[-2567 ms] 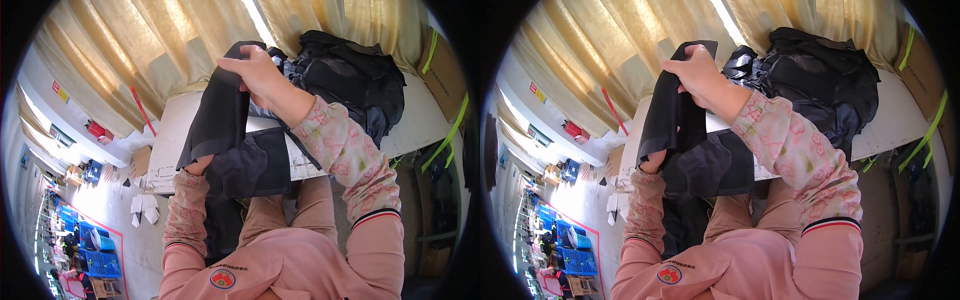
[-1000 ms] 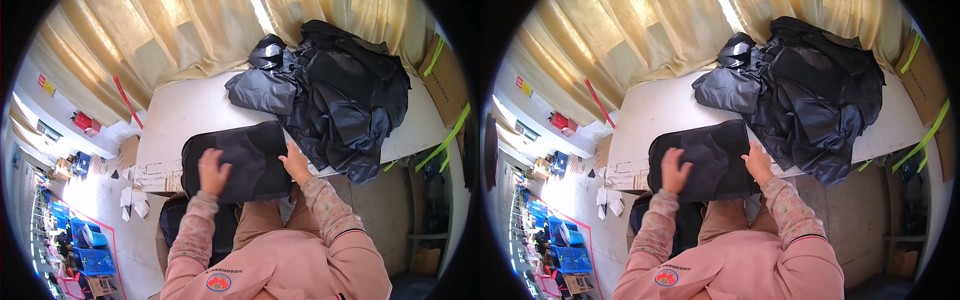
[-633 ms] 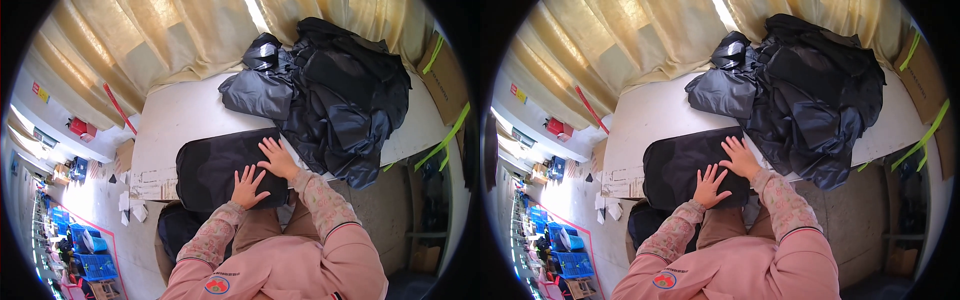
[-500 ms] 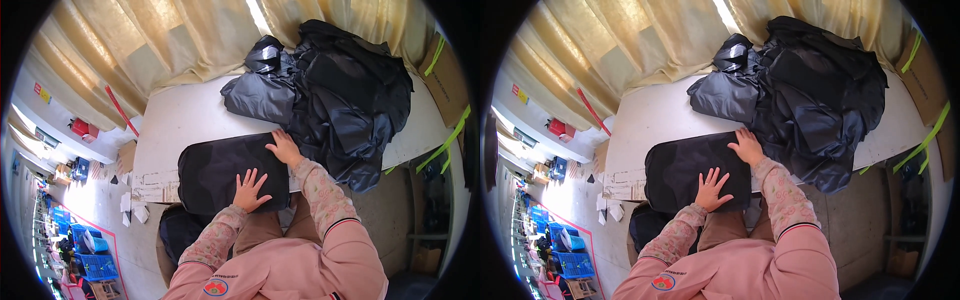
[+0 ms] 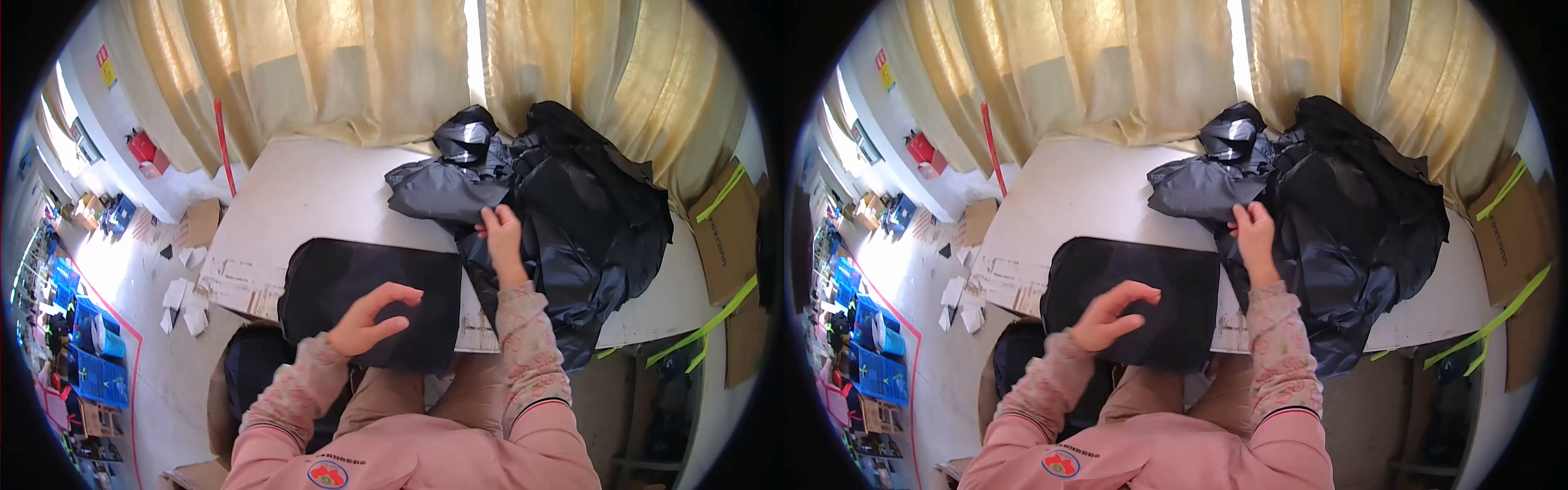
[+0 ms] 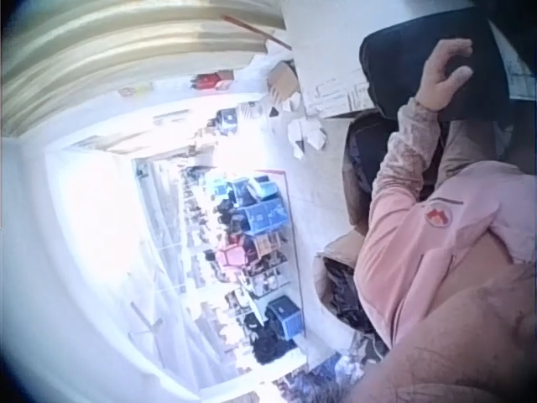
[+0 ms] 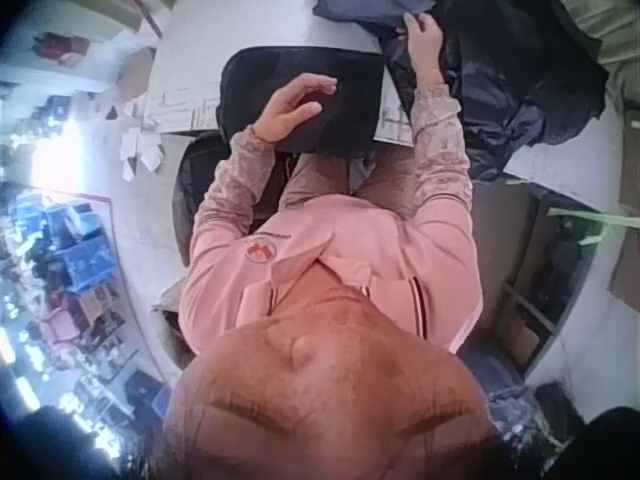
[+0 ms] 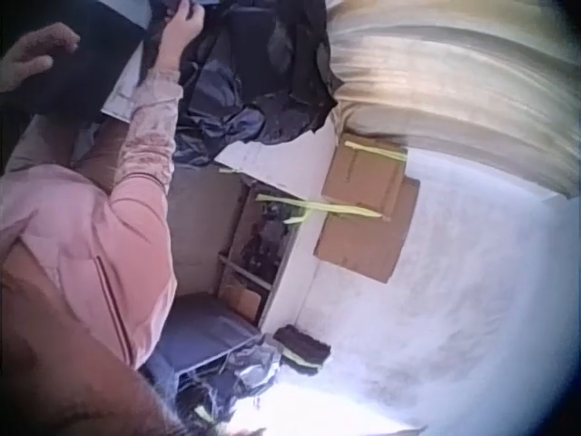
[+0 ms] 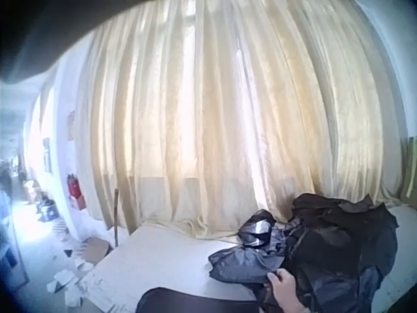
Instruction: Inspecting and sorting black fabric parts for manufacturing.
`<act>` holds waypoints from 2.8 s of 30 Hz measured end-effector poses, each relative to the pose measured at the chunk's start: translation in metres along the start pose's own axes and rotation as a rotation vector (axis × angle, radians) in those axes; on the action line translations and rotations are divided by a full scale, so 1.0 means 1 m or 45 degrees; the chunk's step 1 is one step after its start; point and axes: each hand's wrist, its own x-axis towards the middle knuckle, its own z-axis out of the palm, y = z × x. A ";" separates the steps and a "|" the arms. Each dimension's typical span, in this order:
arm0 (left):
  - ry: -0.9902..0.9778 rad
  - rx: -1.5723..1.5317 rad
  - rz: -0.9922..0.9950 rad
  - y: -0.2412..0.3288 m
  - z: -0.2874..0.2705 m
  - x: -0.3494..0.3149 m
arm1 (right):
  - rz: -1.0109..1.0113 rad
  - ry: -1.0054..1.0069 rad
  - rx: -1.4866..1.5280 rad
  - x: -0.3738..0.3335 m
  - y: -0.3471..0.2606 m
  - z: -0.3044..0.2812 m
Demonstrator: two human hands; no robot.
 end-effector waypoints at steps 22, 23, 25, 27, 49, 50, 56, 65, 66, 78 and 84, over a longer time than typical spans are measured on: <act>-1.118 -0.661 0.845 0.174 0.082 -0.009 | -0.083 -0.109 -1.630 -0.168 0.027 -0.071; -1.138 -0.670 0.839 0.174 0.081 -0.010 | 0.084 -0.181 -1.703 -0.165 0.042 -0.069; -1.147 -0.660 0.829 0.172 0.076 -0.020 | 0.092 -0.134 -1.588 -0.164 0.067 -0.072; -1.233 -0.542 0.905 0.156 0.070 -0.031 | 0.140 -0.021 -1.517 -0.160 0.076 -0.077; -0.069 0.828 0.355 0.038 0.038 0.062 | 0.099 -0.563 0.388 -0.148 -0.148 -0.072; -0.042 0.783 0.397 0.045 0.047 0.061 | 0.060 -0.642 0.372 -0.148 -0.155 -0.065; 0.132 0.480 0.637 0.049 0.049 0.065 | -0.332 -0.835 -0.463 -0.173 -0.179 -0.039; 0.081 -0.256 -0.144 0.050 0.014 0.045 | -0.465 -0.051 -0.454 -0.160 -0.153 -0.103; 0.087 -0.184 -0.223 0.037 0.018 0.039 | -0.274 0.073 -0.194 -0.155 -0.160 -0.106; -0.221 -0.741 -0.311 0.016 0.057 0.006 | -0.573 -0.674 -1.449 -0.100 -0.114 -0.075; 0.004 -1.129 -0.339 0.016 0.057 0.020 | -0.854 -0.093 -0.727 -0.171 -0.229 -0.048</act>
